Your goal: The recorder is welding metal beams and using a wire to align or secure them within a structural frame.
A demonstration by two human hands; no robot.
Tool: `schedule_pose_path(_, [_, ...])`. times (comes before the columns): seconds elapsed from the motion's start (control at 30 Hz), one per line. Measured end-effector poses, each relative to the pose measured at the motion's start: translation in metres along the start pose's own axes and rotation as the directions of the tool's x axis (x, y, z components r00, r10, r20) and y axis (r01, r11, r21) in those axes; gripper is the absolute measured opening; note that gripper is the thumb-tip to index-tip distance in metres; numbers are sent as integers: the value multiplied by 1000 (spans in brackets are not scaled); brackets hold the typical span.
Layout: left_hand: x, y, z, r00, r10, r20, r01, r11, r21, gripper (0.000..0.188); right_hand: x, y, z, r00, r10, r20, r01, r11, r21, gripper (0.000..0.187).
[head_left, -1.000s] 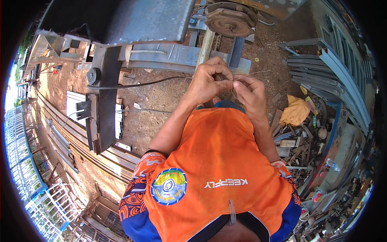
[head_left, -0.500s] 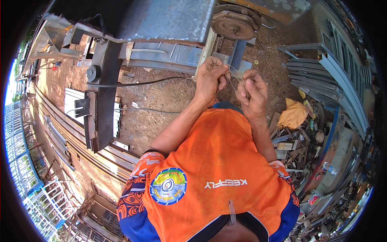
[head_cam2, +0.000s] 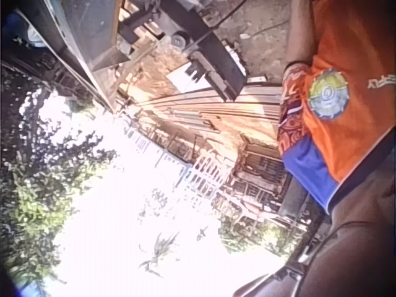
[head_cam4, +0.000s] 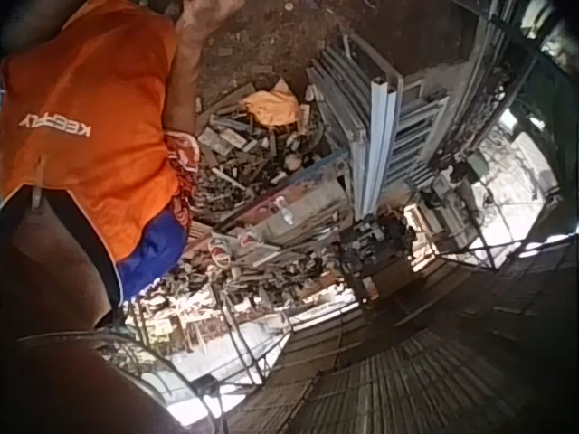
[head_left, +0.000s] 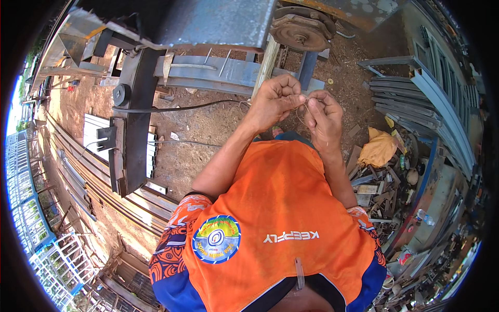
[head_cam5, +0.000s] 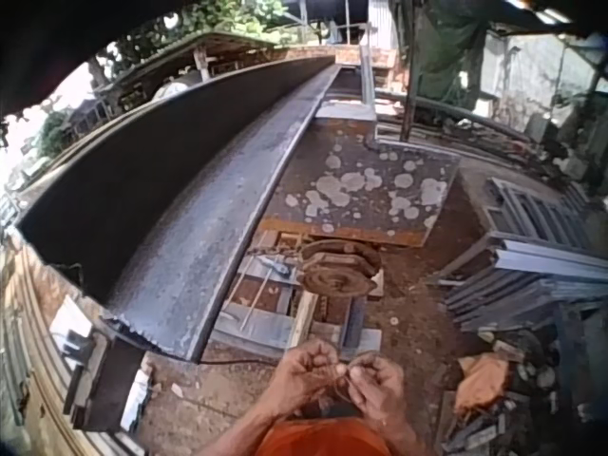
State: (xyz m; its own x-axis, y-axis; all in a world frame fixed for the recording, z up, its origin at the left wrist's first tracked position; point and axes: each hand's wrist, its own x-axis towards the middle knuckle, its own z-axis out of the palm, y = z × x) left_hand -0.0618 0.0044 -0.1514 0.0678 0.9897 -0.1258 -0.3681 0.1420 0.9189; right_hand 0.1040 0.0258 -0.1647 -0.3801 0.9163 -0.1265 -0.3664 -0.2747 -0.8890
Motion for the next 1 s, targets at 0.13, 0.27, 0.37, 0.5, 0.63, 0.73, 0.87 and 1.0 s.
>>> schedule_pose_path(0.13, [4, -16, 1, 995, -5, -98, -15, 979, -204, 9, -3, 4, -2, 993, -51, 106, 39, 992, 116, 11])
schedule_pose_path(0.27, [6, -28, 6, 973, 6, -232, -82, 945, -318, 15, -6, 9, -5, 982, -108, 153, 78, 979, 191, 11])
schedule_pose_path(0.37, [4, -24, 4, 964, -18, -265, -76, 936, -343, 23, -8, 14, -8, 964, -181, 194, 150, 975, 166, 13])
schedule_pose_path(0.5, [2, -13, 6, 968, -25, -249, -41, 966, -255, 33, -9, 12, -9, 957, -219, 192, 215, 976, 40, 17])
schedule_pose_path(0.63, [-2, -8, 10, 980, 35, -197, -61, 990, -124, 30, -9, -4, -4, 981, -165, 100, 167, 986, -7, 23])
schedule_pose_path(0.73, [-4, -5, 10, 980, 49, -193, -67, 994, -88, 25, -9, -10, -7, 987, -126, 95, 132, 990, -50, 28])
schedule_pose_path(0.87, [-2, -6, 6, 978, 104, -182, -122, 988, -92, 17, -12, -17, -7, 992, -7, 127, 15, 998, -58, 26])
schedule_pose_path(1.0, [2, -7, 2, 968, 185, -171, -197, 979, -59, 13, -11, -14, -11, 977, 112, 179, -82, 983, -166, 24])
